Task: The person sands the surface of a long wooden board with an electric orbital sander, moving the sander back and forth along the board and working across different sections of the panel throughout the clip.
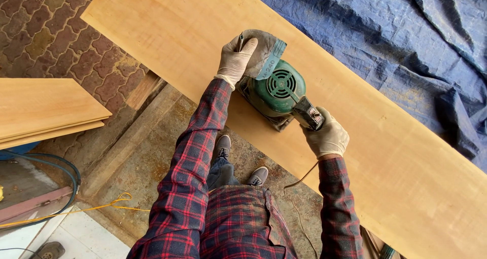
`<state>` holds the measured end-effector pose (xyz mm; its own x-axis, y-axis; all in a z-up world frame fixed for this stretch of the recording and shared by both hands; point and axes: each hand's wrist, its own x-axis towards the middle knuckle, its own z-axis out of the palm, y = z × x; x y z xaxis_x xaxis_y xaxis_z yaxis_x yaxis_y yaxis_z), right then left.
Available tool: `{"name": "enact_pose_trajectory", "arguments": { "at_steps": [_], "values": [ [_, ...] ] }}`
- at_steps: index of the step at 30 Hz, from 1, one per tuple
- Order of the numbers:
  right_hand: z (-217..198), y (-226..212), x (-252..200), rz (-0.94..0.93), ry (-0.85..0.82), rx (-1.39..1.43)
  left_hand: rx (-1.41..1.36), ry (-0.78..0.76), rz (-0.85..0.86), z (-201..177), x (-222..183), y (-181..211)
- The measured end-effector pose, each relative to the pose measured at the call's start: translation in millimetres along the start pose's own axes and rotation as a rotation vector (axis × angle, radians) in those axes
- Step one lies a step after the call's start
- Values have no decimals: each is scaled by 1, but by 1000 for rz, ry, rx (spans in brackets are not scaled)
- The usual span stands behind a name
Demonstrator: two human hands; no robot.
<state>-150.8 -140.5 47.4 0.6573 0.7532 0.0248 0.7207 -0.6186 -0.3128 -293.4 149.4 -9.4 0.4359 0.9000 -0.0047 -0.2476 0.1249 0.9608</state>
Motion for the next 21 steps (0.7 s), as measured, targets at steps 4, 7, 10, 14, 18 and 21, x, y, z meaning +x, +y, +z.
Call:
{"name": "enact_pose_trajectory", "arguments": {
  "at_steps": [4, 7, 10, 14, 18, 21],
  "values": [
    [-8, 26, -11, 2, 10, -13, -15, -11, 11, 20, -19, -10],
    [-15, 47, -21, 1, 20, -31, 31, -20, -4, 38, -36, -12],
    [-21, 74, -31, 5, 32, -43, 6, -38, -3, 57, -53, -27],
    [-30, 110, -47, 12, 57, -72, -23, -44, 9, 92, -78, -26],
    [-43, 143, -67, 27, 77, -88, 21, -83, -29, 121, -101, -36],
    [-50, 171, -81, 46, 82, -101, -25, -126, -55, 146, -120, -35]
  ]
}}
